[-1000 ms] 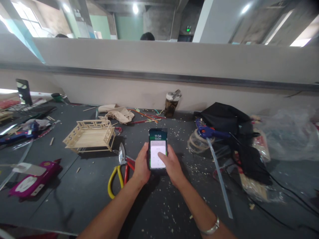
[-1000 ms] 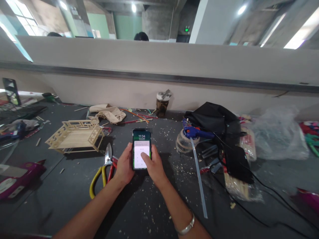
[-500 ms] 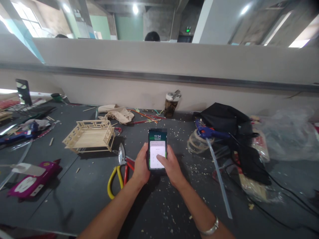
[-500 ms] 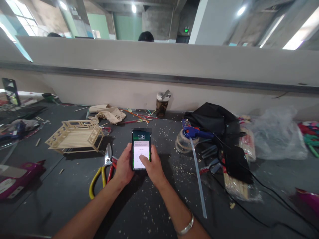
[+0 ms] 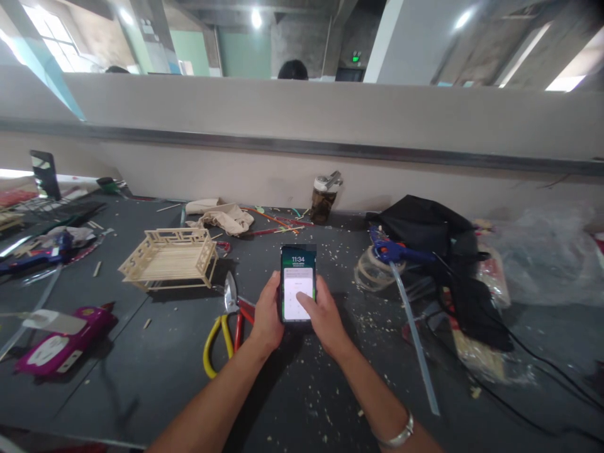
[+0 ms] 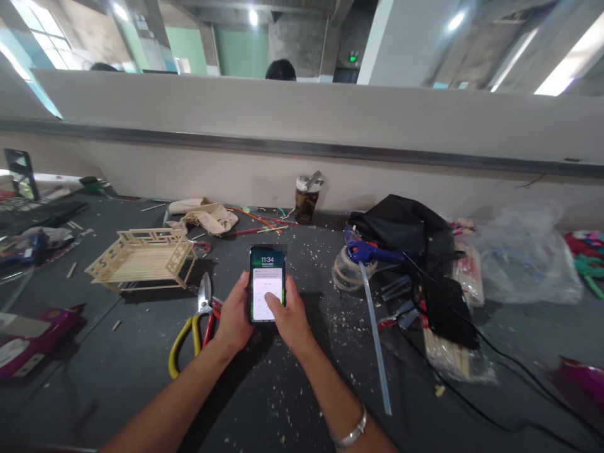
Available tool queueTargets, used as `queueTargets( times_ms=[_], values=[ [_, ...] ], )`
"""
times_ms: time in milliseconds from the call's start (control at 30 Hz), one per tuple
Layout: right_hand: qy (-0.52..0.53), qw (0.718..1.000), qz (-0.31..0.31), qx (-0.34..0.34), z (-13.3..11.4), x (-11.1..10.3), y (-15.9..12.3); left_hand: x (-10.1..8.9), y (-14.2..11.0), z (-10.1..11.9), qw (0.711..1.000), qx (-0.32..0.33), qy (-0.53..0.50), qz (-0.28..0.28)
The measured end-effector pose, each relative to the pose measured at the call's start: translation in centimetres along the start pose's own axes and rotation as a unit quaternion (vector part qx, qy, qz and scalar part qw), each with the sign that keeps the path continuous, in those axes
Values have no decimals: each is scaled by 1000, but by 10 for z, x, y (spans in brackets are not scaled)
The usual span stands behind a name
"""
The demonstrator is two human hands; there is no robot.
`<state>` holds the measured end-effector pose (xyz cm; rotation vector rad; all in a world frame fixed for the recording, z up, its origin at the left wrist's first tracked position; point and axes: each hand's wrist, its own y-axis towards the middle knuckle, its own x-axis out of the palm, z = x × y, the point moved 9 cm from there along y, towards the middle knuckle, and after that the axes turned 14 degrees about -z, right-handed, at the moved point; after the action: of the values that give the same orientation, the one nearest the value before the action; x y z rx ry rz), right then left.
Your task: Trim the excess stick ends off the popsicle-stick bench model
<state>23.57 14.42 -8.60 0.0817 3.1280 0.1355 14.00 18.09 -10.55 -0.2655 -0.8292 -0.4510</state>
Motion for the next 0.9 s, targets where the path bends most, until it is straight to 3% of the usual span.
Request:
queueTargets(
  times_ms=[733, 900],
  values=[
    [41, 997, -47, -41, -1, 5, 2, 1, 1, 5, 1000, -2, -6, 4],
    [37, 998, -32, -26, 0, 3, 1, 3, 1, 3, 1000, -7, -6, -13]
  ],
)
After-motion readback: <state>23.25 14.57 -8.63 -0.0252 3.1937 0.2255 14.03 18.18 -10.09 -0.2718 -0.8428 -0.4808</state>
